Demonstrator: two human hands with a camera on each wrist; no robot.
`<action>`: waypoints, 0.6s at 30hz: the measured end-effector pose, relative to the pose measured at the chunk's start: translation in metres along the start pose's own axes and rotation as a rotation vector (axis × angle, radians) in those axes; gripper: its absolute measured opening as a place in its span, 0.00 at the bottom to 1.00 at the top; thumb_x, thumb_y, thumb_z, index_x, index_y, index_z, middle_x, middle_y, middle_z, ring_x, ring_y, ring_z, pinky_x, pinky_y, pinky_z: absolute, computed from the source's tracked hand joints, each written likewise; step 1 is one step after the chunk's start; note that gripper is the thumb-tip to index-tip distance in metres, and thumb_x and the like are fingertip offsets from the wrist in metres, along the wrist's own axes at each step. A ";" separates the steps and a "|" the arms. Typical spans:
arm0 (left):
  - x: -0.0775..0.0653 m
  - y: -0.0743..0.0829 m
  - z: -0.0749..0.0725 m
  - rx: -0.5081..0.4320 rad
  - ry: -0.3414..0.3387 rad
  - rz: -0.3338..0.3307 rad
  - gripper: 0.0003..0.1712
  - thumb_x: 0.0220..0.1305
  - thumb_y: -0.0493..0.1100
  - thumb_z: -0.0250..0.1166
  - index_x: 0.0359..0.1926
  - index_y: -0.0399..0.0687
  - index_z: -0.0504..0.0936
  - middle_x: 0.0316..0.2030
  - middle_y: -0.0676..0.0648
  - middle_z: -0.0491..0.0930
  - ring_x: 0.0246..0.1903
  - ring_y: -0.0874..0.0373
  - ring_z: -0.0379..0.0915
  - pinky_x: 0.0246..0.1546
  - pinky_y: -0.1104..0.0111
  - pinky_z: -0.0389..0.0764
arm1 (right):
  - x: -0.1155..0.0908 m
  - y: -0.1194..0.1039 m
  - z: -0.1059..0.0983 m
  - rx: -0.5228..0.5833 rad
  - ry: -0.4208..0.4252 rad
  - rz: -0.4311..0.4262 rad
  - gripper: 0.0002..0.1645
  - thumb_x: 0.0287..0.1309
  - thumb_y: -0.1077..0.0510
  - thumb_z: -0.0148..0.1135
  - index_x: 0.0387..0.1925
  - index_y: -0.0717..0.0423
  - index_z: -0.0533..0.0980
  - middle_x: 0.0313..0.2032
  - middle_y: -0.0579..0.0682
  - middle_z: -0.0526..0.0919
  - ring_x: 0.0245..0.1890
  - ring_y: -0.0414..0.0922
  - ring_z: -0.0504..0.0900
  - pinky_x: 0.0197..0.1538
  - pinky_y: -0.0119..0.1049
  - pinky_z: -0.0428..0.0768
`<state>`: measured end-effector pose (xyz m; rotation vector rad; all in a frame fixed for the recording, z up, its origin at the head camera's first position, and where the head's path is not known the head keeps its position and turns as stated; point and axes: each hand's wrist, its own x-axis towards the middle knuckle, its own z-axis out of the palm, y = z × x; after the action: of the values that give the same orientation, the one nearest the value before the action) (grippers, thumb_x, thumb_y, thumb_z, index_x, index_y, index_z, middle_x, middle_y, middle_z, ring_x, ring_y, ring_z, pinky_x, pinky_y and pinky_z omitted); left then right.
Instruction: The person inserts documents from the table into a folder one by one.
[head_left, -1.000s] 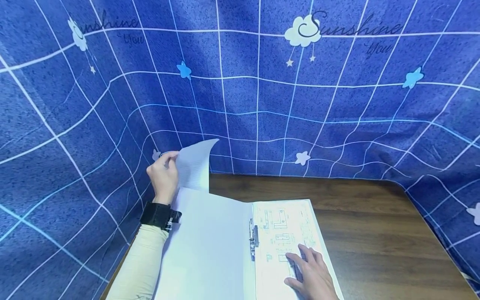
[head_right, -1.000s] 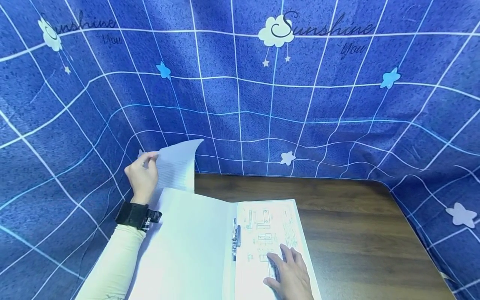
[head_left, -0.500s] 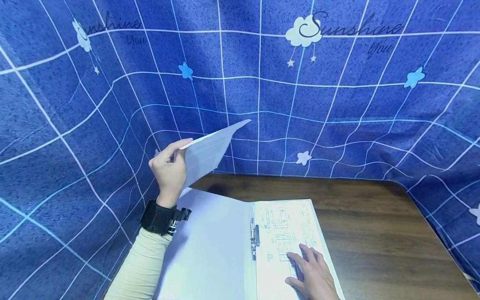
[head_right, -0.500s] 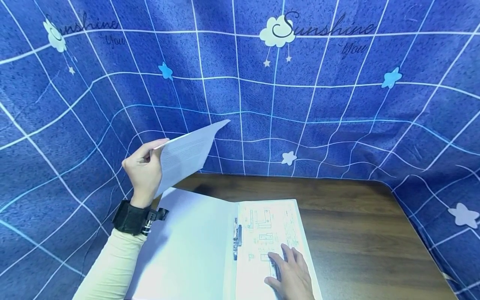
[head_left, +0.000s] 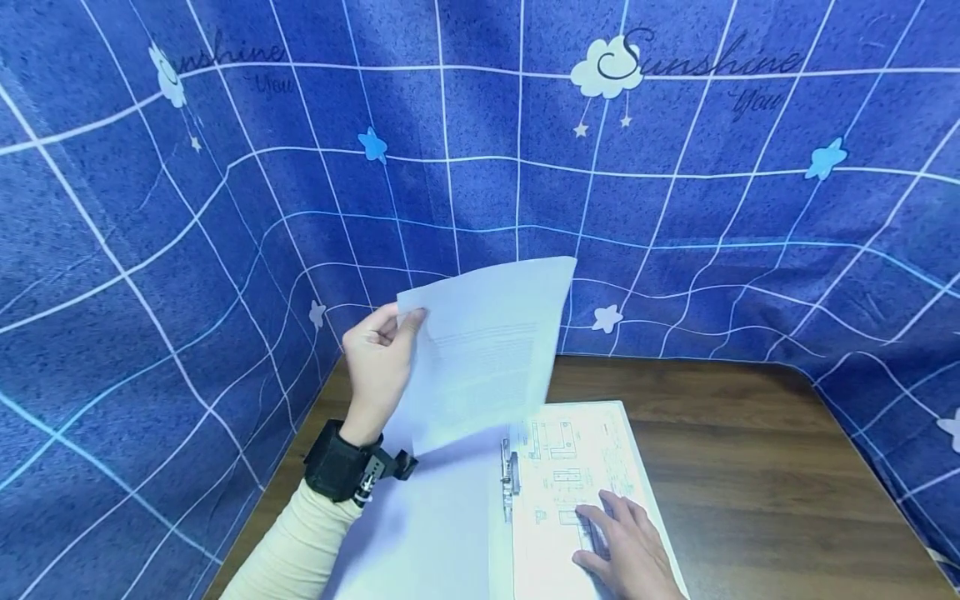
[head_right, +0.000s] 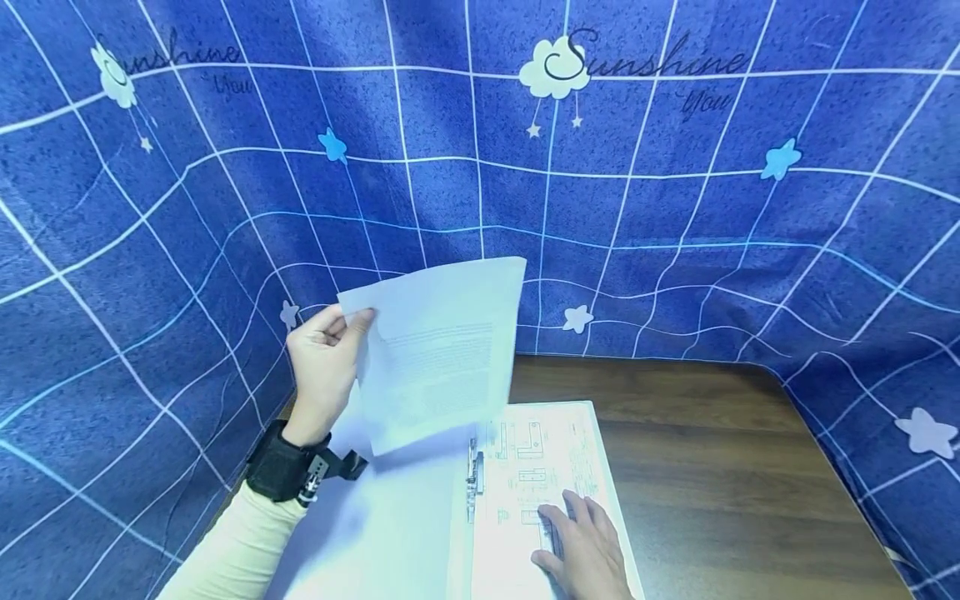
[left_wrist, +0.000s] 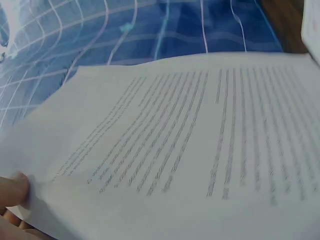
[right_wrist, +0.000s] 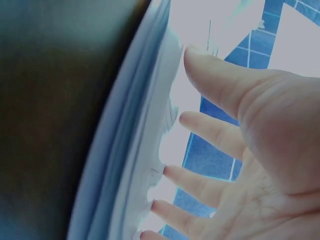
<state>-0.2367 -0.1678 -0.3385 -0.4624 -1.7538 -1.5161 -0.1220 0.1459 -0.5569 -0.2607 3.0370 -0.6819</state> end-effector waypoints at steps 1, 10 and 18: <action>-0.003 0.000 0.001 -0.031 -0.019 -0.038 0.08 0.68 0.37 0.70 0.41 0.34 0.89 0.27 0.41 0.86 0.14 0.67 0.61 0.17 0.77 0.62 | 0.000 0.000 -0.001 0.018 0.015 -0.014 0.34 0.49 0.41 0.79 0.58 0.45 0.82 0.64 0.62 0.75 0.64 0.70 0.69 0.59 0.71 0.69; -0.035 -0.008 0.018 -0.063 -0.114 -0.233 0.27 0.69 0.38 0.69 0.19 0.35 0.63 0.17 0.53 0.48 0.15 0.57 0.41 0.19 0.70 0.50 | 0.012 0.007 -0.022 0.261 0.310 -0.095 0.24 0.69 0.52 0.66 0.60 0.60 0.79 0.58 0.66 0.82 0.58 0.69 0.78 0.57 0.69 0.74; -0.052 -0.013 0.031 -0.122 -0.143 -0.384 0.17 0.69 0.42 0.70 0.27 0.36 0.77 0.17 0.51 0.51 0.14 0.58 0.42 0.17 0.70 0.51 | 0.020 0.006 -0.053 0.551 0.427 -0.118 0.19 0.78 0.60 0.52 0.63 0.62 0.76 0.51 0.57 0.88 0.49 0.53 0.88 0.52 0.36 0.84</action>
<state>-0.2216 -0.1305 -0.3862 -0.3115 -1.9486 -1.9061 -0.1457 0.1703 -0.5111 -0.3080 3.0397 -1.7348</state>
